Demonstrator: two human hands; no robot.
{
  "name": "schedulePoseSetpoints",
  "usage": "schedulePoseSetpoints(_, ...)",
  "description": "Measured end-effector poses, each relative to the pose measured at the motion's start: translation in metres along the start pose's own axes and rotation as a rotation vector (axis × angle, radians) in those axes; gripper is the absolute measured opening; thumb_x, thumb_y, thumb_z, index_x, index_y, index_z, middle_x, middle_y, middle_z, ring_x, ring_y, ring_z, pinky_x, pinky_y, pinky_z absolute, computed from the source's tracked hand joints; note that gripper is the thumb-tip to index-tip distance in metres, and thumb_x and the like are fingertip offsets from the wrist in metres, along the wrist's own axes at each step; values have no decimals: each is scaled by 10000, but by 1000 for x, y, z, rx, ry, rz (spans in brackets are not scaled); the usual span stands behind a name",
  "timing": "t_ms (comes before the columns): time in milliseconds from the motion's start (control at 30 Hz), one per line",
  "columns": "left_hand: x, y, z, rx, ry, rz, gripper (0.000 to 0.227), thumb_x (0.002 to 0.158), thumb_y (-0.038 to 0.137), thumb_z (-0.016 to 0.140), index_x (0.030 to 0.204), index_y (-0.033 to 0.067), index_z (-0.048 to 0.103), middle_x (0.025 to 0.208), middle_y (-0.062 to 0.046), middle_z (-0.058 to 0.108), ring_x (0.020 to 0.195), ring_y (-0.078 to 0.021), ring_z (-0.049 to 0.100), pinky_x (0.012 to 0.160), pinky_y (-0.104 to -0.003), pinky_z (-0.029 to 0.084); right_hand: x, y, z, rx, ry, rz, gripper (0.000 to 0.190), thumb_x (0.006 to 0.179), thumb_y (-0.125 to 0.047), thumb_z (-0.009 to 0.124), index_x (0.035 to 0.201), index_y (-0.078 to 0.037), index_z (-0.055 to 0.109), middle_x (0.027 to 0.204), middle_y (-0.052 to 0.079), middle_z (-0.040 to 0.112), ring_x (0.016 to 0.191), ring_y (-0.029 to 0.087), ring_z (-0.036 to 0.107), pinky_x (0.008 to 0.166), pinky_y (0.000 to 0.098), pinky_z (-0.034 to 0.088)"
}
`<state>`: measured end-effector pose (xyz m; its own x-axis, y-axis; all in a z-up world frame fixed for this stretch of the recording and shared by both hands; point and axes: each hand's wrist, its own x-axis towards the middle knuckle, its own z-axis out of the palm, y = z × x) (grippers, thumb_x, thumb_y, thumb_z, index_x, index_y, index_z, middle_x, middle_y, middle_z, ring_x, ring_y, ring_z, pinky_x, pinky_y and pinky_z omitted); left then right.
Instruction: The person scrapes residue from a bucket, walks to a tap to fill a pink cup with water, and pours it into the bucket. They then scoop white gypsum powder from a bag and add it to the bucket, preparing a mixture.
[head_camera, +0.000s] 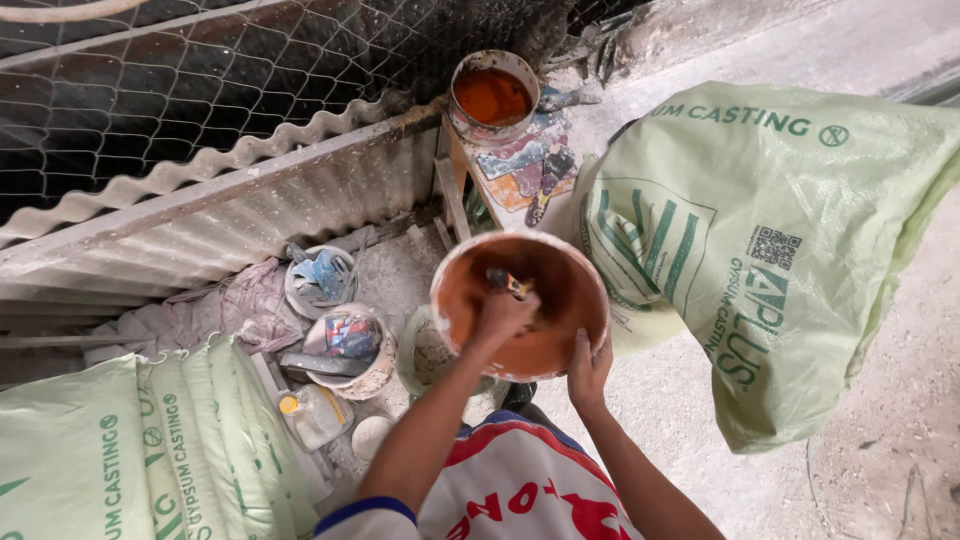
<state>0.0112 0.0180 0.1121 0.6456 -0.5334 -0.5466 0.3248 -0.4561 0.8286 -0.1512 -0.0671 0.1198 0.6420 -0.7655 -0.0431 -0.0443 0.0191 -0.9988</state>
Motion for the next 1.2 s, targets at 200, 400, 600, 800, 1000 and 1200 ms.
schedulePoseSetpoints(200,-13,-3,-17,121,508,707,291,998,230,586,1202,29,639,1002,-209,682,833,-421,685,732,-452,544,8,8,-3,92,-76,134,475,1016,-140,507,1447,38,415,1352,173,574,1210,210,572,1030,351,482)
schedulePoseSetpoints(400,-1,19,33,-225,441,23,329,955,352,650,1083,50,670,900,-166,748,855,-328,758,772,-421,582,20,5,-23,-66,-266,254,464,983,-122,518,1416,41,482,1234,195,659,1069,244,634,890,365,553)
schedulePoseSetpoints(600,-30,11,-47,552,-193,618,367,757,220,742,1102,96,734,1010,-147,734,895,-320,717,788,-428,567,53,-4,-29,-38,-341,122,472,1003,-124,575,1428,65,494,1270,172,660,1126,214,640,937,310,552)
schedulePoseSetpoints(800,-40,37,-68,-33,210,119,333,986,298,636,1054,-24,688,983,-282,777,821,-341,766,654,-400,586,71,-32,-9,-174,-466,565,584,1143,-332,526,1660,-87,406,1118,271,605,833,344,364,705,449,421)
schedulePoseSetpoints(1000,-76,55,-33,-530,60,-112,245,930,198,632,1103,43,553,1089,-148,667,902,-297,754,711,-392,634,55,-36,26,227,-484,584,537,1030,-441,383,1453,-109,390,1293,104,623,1162,233,642,970,425,566)
schedulePoseSetpoints(1200,-91,58,-80,-121,-212,-77,371,983,187,641,1094,-167,639,993,-328,706,839,-393,750,641,-387,644,60,-31,19,298,-483,482,483,1087,-387,436,1435,-53,422,1293,112,579,1185,226,575,1043,464,486)
